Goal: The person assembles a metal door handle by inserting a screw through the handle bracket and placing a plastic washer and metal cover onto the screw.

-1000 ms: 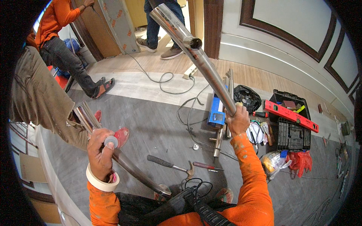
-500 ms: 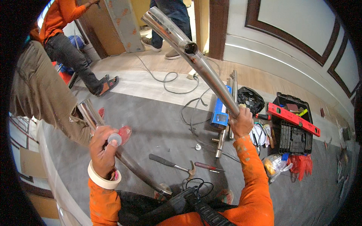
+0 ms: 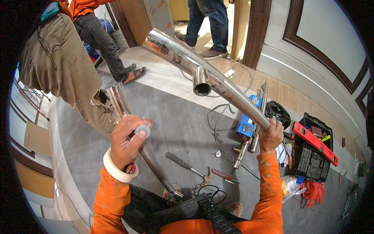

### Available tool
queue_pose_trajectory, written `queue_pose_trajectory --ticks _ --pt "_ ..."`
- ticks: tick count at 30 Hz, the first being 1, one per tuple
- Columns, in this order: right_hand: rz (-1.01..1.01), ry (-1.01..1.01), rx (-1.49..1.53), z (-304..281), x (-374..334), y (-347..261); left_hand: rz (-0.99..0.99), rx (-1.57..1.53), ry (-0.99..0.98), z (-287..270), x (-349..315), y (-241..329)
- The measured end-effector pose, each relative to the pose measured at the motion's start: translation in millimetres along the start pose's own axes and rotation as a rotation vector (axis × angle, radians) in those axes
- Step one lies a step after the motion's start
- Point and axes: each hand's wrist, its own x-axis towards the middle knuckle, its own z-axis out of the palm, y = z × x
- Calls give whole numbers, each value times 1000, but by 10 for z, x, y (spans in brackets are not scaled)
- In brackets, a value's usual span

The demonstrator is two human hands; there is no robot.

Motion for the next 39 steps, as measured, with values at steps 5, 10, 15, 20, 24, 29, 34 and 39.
queue_pose_trajectory --ticks 5,10,15,20,24,29,34,39 --pt "11 -59 1 16 -8 17 45 0 9 18 17 -13" --pt "9 -44 6 31 -13 58 5 -6 9 24 2 -2" --pt "29 -94 3 50 -40 30 7 -12 3 37 8 -10" --pt "18 -161 172 1 1 46 11 -21 3 34 26 8" --pt "84 -543 570 -59 -2 -8 2 -20 5 55 37 11" --pt "149 -635 772 -97 -3 -185 4 -11 11 48 35 -2" --pt "156 -710 854 -212 31 -286 10 2 17 30 20 -6" --pt "229 -704 1105 -265 47 -321 20 37 14 47 37 6"
